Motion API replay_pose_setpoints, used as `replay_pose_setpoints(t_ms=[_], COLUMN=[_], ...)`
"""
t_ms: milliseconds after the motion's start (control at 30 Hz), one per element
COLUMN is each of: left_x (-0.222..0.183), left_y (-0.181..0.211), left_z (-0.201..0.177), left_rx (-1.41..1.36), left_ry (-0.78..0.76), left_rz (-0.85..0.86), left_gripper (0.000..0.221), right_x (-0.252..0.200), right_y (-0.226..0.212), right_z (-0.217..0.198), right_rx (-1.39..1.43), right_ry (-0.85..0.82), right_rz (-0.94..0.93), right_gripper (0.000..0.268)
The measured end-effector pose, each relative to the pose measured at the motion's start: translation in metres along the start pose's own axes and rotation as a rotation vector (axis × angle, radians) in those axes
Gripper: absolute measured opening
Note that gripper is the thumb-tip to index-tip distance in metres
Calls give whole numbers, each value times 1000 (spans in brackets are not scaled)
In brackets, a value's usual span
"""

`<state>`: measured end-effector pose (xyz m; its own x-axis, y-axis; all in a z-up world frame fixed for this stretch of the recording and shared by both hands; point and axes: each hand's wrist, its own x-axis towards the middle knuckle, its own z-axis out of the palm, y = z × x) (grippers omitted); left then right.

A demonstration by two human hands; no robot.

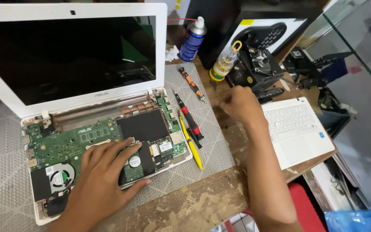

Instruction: Repairing a laptop by installing or securing a hard drive using a screwdriver

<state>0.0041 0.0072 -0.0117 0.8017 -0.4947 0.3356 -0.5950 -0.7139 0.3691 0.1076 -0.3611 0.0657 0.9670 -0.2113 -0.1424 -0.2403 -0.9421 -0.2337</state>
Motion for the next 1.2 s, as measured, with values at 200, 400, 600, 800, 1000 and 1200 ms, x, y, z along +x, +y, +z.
replay_pose_setpoints(t_ms=[200,400,600,800,1000,1200], left_x=[1,0,-1,0,-1,-2], left_y=[3,0,-4,-3,-2,0], left_z=[-4,-1,3,1,0,-2], left_rx=[-9,-21,-44,-45,-117,-110], left_ry=[4,-3,-5,-8,-11,69], left_rz=[5,9,20,42,22,53], left_gripper=[83,83,89,89,94,102], right_x=[10,-2,-4,-20,-55,-54], right_y=[-4,-16,-28,-45,-89,-84], right_z=[12,6,13,15,33,24], right_rx=[-159,-86,165,375,353,226], right_ry=[-59,118,299,377,27,-25], right_rz=[141,-50,-336,-733,-924,-711], right_gripper=[18,16,16,10,13,8])
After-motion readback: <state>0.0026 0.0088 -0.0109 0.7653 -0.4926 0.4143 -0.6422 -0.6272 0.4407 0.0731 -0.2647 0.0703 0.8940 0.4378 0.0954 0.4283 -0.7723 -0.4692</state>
